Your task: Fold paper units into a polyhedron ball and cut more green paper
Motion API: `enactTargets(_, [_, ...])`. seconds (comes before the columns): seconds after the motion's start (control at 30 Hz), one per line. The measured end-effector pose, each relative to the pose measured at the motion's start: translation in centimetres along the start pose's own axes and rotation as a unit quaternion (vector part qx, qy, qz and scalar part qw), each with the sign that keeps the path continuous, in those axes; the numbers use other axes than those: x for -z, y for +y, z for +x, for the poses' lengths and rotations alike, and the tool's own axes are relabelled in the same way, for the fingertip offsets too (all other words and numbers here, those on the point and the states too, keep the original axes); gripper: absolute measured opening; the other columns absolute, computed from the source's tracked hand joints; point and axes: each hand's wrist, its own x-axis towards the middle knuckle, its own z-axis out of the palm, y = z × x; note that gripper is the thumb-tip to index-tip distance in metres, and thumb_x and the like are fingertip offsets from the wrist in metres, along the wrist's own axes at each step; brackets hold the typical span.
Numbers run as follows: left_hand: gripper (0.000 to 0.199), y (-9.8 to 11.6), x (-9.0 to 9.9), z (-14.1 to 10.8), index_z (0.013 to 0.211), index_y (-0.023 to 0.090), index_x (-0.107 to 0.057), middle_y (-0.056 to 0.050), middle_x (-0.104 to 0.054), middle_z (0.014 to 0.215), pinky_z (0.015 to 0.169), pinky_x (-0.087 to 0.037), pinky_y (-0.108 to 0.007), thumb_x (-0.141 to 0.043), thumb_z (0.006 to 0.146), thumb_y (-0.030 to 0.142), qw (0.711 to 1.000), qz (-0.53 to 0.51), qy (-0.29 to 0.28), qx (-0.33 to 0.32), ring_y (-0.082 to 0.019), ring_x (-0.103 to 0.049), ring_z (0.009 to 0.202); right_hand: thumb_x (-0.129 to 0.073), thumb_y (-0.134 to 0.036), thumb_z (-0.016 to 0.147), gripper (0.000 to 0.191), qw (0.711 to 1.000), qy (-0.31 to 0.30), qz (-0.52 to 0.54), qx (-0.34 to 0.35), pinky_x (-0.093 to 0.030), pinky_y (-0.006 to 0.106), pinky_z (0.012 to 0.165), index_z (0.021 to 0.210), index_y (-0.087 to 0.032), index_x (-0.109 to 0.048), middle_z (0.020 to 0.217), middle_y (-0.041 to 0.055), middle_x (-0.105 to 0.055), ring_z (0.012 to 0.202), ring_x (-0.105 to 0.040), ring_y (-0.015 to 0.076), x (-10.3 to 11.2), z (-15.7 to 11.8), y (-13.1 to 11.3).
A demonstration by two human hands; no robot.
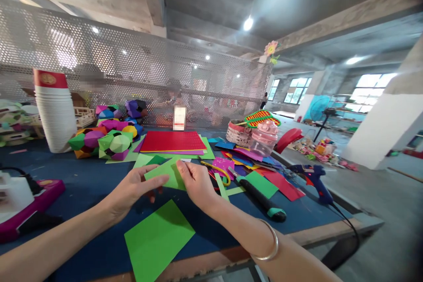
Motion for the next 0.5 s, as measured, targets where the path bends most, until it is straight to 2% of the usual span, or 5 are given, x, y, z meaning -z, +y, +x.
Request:
enactTargets(0.07, [0.052,-0.2,-0.1,0.0,0.095,0.014,-0.073,-0.002,-0.064,0.071,0.05,-0.046,-0.023,-0.091,0.064,0.051,1.0,0.008,-0.011,0.001,-0.015,-0.055,0.064,-0.039,-0.056,0.102,0.052,1.0,-0.015,-0.005,0.0,-0.024,0.027,0.054,0.062,-0.023,-0.039,0.058,-0.0036,-0.038,0.056,-0.032,0.012,-0.2,-0.3,-0.2])
enactTargets(0.17, [0.046,-0.4,0.0,0.1,0.085,0.012,-0.073,-0.002,-0.061,0.067,0.049,-0.043,-0.022,-0.091,0.063,0.05,0.999,0.021,-0.027,-0.011,-0.014,-0.052,0.063,-0.038,-0.057,0.103,0.052,0.999,-0.029,-0.013,-0.002,-0.024,0.026,0.054,0.063,-0.023,-0.039,0.058,-0.0035,-0.039,0.056,-0.032,0.0121,-0.4,-0.5,-0.3])
enactTargets(0.33, [0.041,-0.5,0.4,0.3,0.077,0.013,-0.071,0.0,-0.059,0.064,0.05,-0.041,-0.022,-0.089,0.066,0.049,0.999,0.029,-0.011,-0.023,-0.012,-0.049,0.058,-0.034,-0.059,0.104,0.056,0.998,-0.06,-0.036,-0.01,-0.023,0.027,0.052,0.061,-0.023,-0.036,0.056,-0.0037,-0.039,0.053,-0.034,0.0121,0.3,-0.2,-0.7])
enactTargets(0.43, [0.04,-0.4,0.6,0.4,0.077,0.014,-0.07,0.0,-0.06,0.064,0.05,-0.04,-0.022,-0.089,0.067,0.048,1.0,0.014,-0.003,-0.016,-0.012,-0.049,0.058,-0.031,-0.054,0.106,0.057,0.99,-0.095,-0.103,-0.018,-0.028,0.026,0.053,0.061,-0.023,-0.044,0.054,-0.0031,-0.047,0.053,-0.046,0.0124,1.8,1.7,-0.6])
enactTargets(0.5, [0.039,-0.2,0.6,0.3,0.077,0.014,-0.07,-0.001,-0.06,0.065,0.05,-0.04,-0.022,-0.088,0.068,0.048,1.0,0.006,-0.004,-0.007,-0.012,-0.049,0.059,-0.038,-0.047,0.107,0.052,0.981,-0.105,-0.162,-0.037,-0.035,0.024,0.058,0.066,-0.022,-0.055,0.057,-0.0021,-0.057,0.058,-0.057,0.0131,3.1,4.3,0.1])
